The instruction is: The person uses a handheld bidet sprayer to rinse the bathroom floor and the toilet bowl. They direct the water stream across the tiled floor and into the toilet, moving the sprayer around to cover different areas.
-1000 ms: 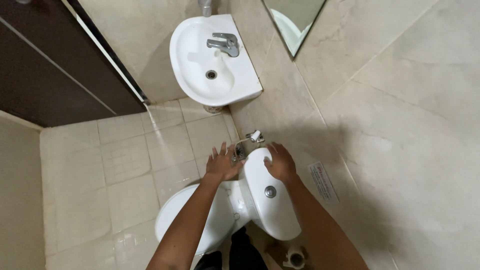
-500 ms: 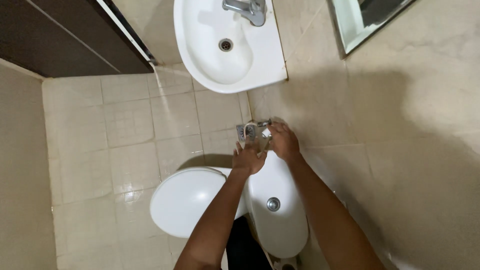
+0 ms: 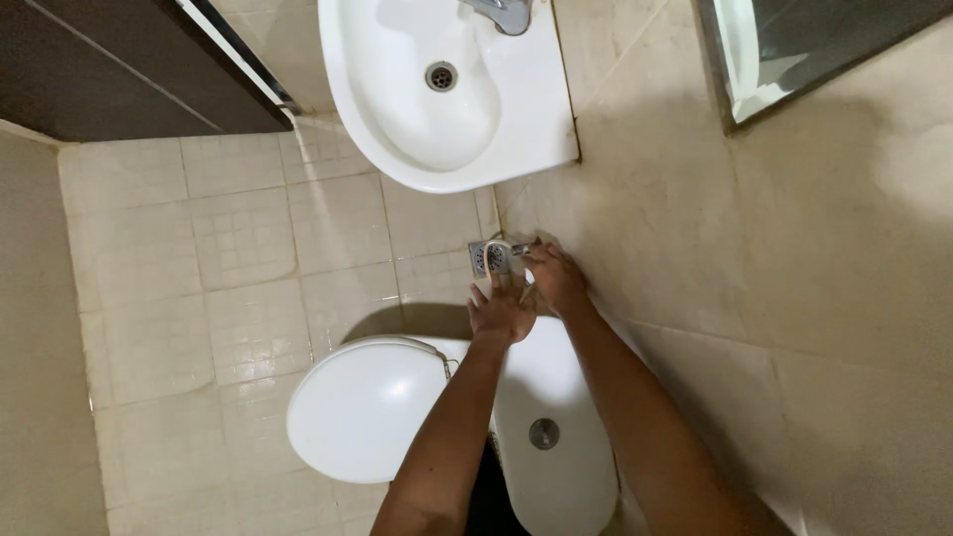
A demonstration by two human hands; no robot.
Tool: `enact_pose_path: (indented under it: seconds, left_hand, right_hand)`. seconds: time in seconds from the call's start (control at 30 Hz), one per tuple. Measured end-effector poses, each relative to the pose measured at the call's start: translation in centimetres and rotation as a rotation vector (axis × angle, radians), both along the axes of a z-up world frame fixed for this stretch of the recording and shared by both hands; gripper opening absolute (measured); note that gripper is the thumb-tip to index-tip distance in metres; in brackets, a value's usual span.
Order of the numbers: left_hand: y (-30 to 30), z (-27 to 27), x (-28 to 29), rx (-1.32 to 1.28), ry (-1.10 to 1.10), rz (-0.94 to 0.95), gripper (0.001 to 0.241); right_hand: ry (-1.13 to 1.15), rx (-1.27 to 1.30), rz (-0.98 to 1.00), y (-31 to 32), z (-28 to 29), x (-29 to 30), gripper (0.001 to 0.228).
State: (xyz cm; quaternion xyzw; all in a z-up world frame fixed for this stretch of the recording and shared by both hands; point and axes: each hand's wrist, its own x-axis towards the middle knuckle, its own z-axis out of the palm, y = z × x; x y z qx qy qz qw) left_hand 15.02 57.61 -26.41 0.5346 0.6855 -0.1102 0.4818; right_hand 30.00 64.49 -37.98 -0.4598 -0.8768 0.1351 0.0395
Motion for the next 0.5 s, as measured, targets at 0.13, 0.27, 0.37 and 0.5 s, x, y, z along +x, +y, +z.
enact_pose_path:
  seconds: [0.13,0.27,0.37,0.5]
  left_hand:
    - [0.3,-0.9,0.2,-0.031,0.032,-0.02,0.069]
    - [0.4,-2.0,0.3,-0.033,0.026,-0.037,0.067]
    - [0.3,-2.0,0.2,-0.021,0.021,-0.025,0.066]
    - [0.2,-3.5,0.4,0.031,0.024,-0.021,0.065]
  right_hand:
    - [-0.062,-0.048,-0.018,-0.1,0.3,-0.3,0.031]
    - [-0.036,-0.047,0.0,-0.2,0.4,-0.6,0.024]
    - [-0.018,-0.064,-0.013,-0.2,0.4,-0.7,0.02]
    - [-0.114,-0.069,-0.044,-0.1,1.0,-0.9,0.02]
